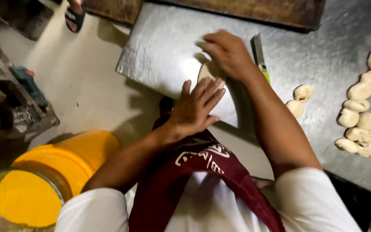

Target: Shaping dough into decorative patterns using a knife and manual folding techniques on a metal table.

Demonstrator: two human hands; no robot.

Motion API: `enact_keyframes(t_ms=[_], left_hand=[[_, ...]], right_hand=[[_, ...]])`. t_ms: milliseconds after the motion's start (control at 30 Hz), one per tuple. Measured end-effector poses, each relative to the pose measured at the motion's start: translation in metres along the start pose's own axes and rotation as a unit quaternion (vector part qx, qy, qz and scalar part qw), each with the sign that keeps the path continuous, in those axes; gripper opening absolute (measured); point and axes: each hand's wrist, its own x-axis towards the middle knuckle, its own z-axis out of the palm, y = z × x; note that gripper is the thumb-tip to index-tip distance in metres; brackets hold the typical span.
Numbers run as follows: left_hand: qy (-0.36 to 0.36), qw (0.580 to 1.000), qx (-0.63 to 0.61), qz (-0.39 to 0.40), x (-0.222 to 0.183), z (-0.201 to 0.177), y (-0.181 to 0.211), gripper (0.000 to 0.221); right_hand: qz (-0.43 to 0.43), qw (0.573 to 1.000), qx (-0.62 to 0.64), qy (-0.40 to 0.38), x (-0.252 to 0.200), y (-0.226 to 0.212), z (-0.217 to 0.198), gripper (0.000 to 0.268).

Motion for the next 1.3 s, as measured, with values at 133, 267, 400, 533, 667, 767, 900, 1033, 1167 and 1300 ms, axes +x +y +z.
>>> enact_keyframes(t_ms=[133,267,400,533,667,767,900,1033,1167,1300], left_hand=[[0.009,0.999,-0.013,-0.039,0.007,-0.005,0.005,0.084],[0.034,0.998,0.029,-0.042,0.007,-0.001,0.013,0.099],[0.142,0.980,0.041,-0.133,-0.004,-0.005,0.009,0.078],[0.192,0.969,0.085,-0.129,-0.014,0.005,-0.018,0.054],[0.136,0.986,0.061,-0.069,-0.012,0.006,-0.029,0.045],[0.082,0.994,0.048,-0.048,-0.012,0.003,-0.029,0.047],[0.086,0.993,0.075,-0.040,-0.016,0.007,-0.043,0.043],[0.079,0.994,0.021,-0.071,-0.018,-0.002,-0.052,0.044],[0.172,0.985,0.030,0.015,0.000,-0.014,-0.048,0.049],[-0.104,0.992,0.034,-0.060,0.019,0.000,-0.035,0.066]], right_hand=[[0.080,0.964,-0.254,0.009,-0.102,-0.018,-0.061,0.037],[0.330,0.886,-0.309,-0.102,-0.150,-0.037,-0.066,0.077],[0.409,0.903,-0.082,-0.100,-0.133,-0.106,-0.085,0.084],[0.423,0.886,-0.063,-0.177,-0.125,-0.151,-0.043,0.088],[0.338,0.906,-0.138,-0.212,-0.120,-0.150,-0.009,0.089],[0.304,0.917,-0.169,-0.195,-0.115,-0.131,0.012,0.087],[0.347,0.879,-0.207,-0.254,-0.116,-0.142,0.008,0.091],[0.387,0.858,-0.195,-0.274,-0.156,-0.168,-0.006,0.091],[0.320,0.911,-0.197,-0.171,-0.123,-0.163,-0.008,0.086],[0.371,0.879,-0.234,-0.190,-0.102,-0.119,0.015,0.085]])
